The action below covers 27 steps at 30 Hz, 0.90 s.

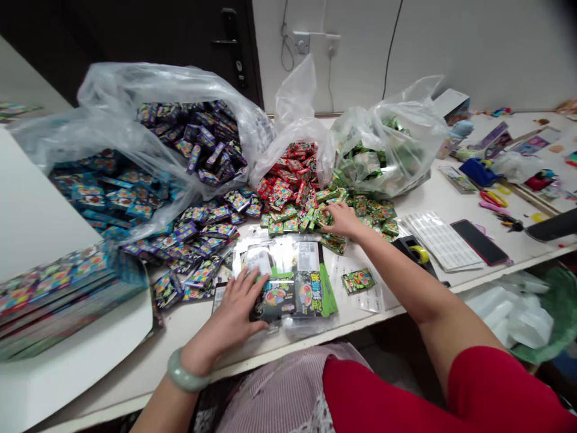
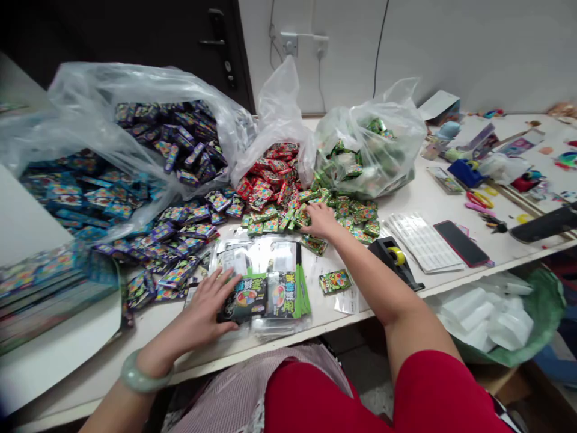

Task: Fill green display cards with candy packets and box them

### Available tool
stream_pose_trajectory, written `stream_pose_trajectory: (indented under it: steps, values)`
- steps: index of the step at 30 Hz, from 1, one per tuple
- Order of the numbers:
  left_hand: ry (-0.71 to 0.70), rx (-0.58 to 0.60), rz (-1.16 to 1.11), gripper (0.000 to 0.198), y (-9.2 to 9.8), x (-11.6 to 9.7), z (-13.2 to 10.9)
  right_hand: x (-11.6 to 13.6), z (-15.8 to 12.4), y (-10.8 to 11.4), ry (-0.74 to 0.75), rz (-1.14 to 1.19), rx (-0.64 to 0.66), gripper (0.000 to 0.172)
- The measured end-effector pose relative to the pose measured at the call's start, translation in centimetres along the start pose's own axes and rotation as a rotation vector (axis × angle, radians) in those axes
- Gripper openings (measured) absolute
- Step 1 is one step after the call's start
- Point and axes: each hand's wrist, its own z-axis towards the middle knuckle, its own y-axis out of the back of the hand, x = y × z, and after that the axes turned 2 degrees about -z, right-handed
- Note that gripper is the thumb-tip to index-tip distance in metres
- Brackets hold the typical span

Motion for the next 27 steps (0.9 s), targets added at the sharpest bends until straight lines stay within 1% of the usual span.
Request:
stream_pose_trajectory:
  steps: [1, 3, 6, 8, 11, 14, 15, 18, 20, 22, 24, 25, 27]
  values:
    - [-0.004, 0.022, 0.007, 0.088, -0.1, -0.2, 0.3, 0.1, 0.0, -0.2, -0.004, 0.006, -0.002, 0.057]
    - [-0.009, 0.001, -0.003, 0.084, 0.0, -0.5, 0.4, 0.1, 0.1, -0.7, -0.017, 0.023, -0.005, 0.057]
    - [0.008, -0.122, -0.070, 0.084, 0.9, -0.8, -0.1, 0.1, 0.3, -1.5, -0.042, 0.064, -0.008, 0.055]
    - [0.044, -0.188, -0.124, 0.083, 1.6, -0.8, -0.7, 0.1, 0.4, -1.8, -0.052, 0.102, -0.015, 0.056]
    - [0.103, -0.222, -0.175, 0.079, 2.3, -0.7, -1.5, 0.0, 0.8, -1.8, -0.045, 0.172, -0.020, 0.068]
    - [0.117, -0.231, -0.198, 0.076, 2.4, -0.5, -1.7, -0.2, 1.5, -1.8, -0.023, 0.249, -0.001, 0.083]
    - [0.115, -0.236, -0.203, 0.076, 2.4, -0.5, -1.7, -0.3, 1.7, -1.8, -0.017, 0.276, 0.002, 0.083]
    - [0.125, -0.250, -0.209, 0.075, 2.1, -0.3, -1.8, -0.5, 1.9, -1.8, -0.002, 0.358, -0.029, 0.077]
    - [0.148, -0.264, -0.217, 0.075, 1.9, -0.2, -2.0, -0.3, 1.4, -1.6, 0.008, 0.413, -0.071, 0.074]
    - [0.181, -0.297, -0.222, 0.075, 1.8, 0.0, -2.3, 0.7, 0.1, -0.8, 0.026, 0.476, -0.099, 0.071]
    - [0.208, -0.344, -0.220, 0.075, 1.8, 0.0, -2.4, 2.5, -1.9, 0.6, 0.126, 0.563, -0.088, 0.066]
    - [0.210, -0.365, -0.216, 0.076, 1.8, -0.1, -2.4, 3.6, -3.0, 1.5, 0.239, 0.632, -0.067, 0.064]
    - [0.193, -0.394, -0.206, 0.078, 2.0, -0.2, -2.3, 6.0, -5.1, 3.5, 0.530, 0.674, -0.023, 0.066]
